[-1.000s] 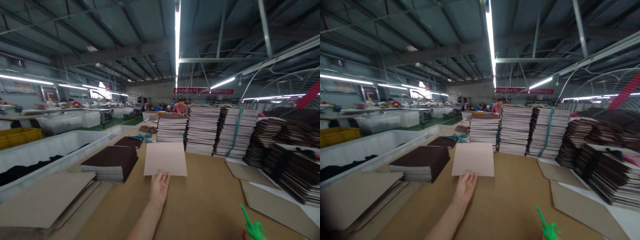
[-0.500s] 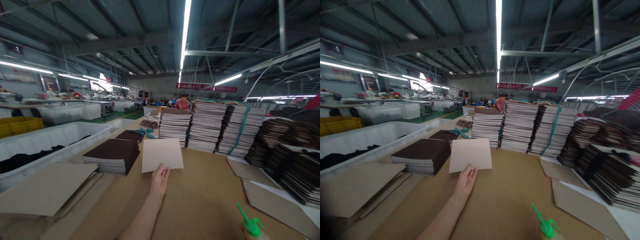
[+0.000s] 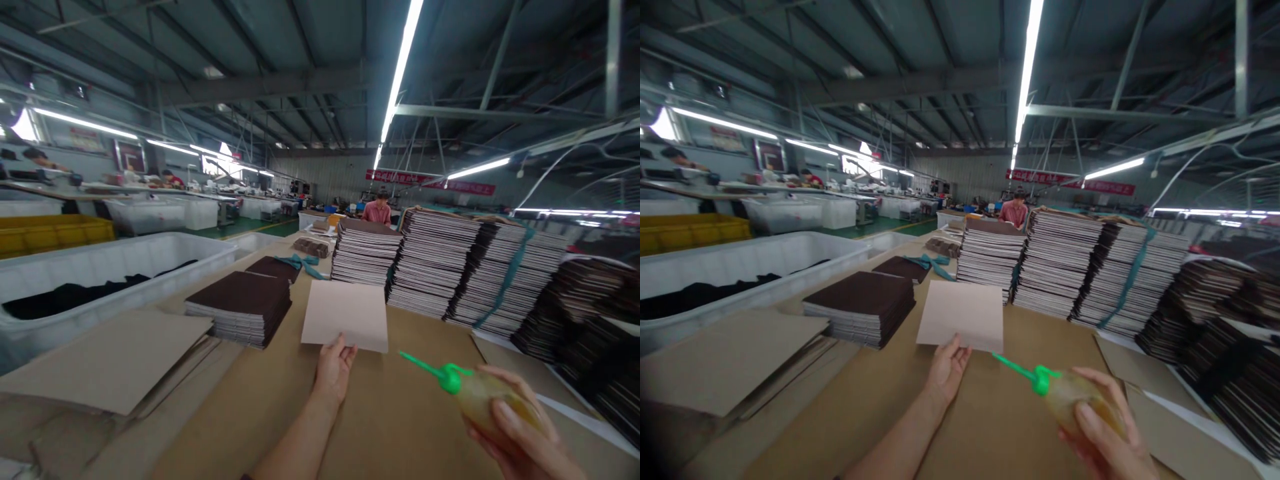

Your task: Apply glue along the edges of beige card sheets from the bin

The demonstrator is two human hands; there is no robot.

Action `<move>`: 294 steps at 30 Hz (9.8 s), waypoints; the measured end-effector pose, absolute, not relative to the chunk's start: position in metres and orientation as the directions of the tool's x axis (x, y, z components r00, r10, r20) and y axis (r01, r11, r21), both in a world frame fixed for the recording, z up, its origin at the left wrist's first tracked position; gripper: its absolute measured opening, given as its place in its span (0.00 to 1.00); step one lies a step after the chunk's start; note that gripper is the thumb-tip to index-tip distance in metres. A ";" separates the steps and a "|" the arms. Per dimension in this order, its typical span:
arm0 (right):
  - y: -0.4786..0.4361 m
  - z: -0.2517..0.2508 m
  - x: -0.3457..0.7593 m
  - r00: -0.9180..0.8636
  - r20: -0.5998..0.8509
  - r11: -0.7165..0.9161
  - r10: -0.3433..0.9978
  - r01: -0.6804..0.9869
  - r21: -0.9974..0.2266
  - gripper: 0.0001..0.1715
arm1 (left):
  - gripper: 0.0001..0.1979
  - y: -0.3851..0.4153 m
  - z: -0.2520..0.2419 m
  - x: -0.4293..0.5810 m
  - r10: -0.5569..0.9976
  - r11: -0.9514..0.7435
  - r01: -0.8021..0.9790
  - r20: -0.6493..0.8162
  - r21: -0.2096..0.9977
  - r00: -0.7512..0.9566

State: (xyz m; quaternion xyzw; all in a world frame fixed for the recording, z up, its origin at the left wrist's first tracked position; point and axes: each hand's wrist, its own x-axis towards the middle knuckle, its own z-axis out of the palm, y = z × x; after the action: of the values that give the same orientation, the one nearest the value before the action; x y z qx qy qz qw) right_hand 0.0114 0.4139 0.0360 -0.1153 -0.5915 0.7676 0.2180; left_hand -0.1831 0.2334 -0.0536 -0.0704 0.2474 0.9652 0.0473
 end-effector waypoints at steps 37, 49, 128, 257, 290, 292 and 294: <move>0.363 -0.013 -0.115 -0.651 0.723 0.512 0.233 -0.550 -0.660 0.21 | 0.16 0.258 -0.055 -0.153 0.292 -0.725 -0.143 0.113 0.674 -0.950; 0.364 -0.011 -0.112 -0.604 0.784 0.611 0.146 -0.568 -0.552 0.17 | 0.20 0.262 -0.049 -0.146 0.276 -0.685 -0.150 0.063 0.713 -0.959; 0.360 0.002 -0.087 -0.619 0.772 0.700 -0.142 -0.614 -0.364 0.14 | 0.10 0.265 -0.060 -0.151 0.188 -0.616 -0.016 0.128 0.787 -0.974; 0.396 0.053 -0.104 -0.406 0.905 0.822 0.130 -0.465 -0.327 0.13 | 0.26 0.271 -0.068 -0.156 0.251 -0.575 -0.191 -0.051 0.795 -0.967; 0.397 0.052 -0.101 -0.474 0.873 0.809 0.115 -0.466 -0.360 0.13 | 0.27 0.271 -0.060 -0.150 0.272 -0.533 -0.187 -0.043 0.825 -0.961; 0.397 0.053 -0.100 -0.465 0.877 0.809 0.119 -0.466 -0.357 0.13 | 0.25 0.271 -0.061 -0.150 0.277 -0.536 -0.173 -0.021 0.826 -0.961; 0.398 0.054 -0.101 -0.432 0.889 0.823 0.153 -0.442 -0.356 0.14 | 0.25 0.271 -0.064 -0.151 0.294 -0.532 -0.174 -0.012 0.829 -0.956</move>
State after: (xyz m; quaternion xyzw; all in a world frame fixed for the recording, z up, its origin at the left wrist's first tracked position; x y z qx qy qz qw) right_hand -0.1012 0.3980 0.0537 0.0906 -0.7973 0.2833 0.5253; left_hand -0.1511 0.2714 -0.0640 0.0647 0.4647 0.8728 0.1340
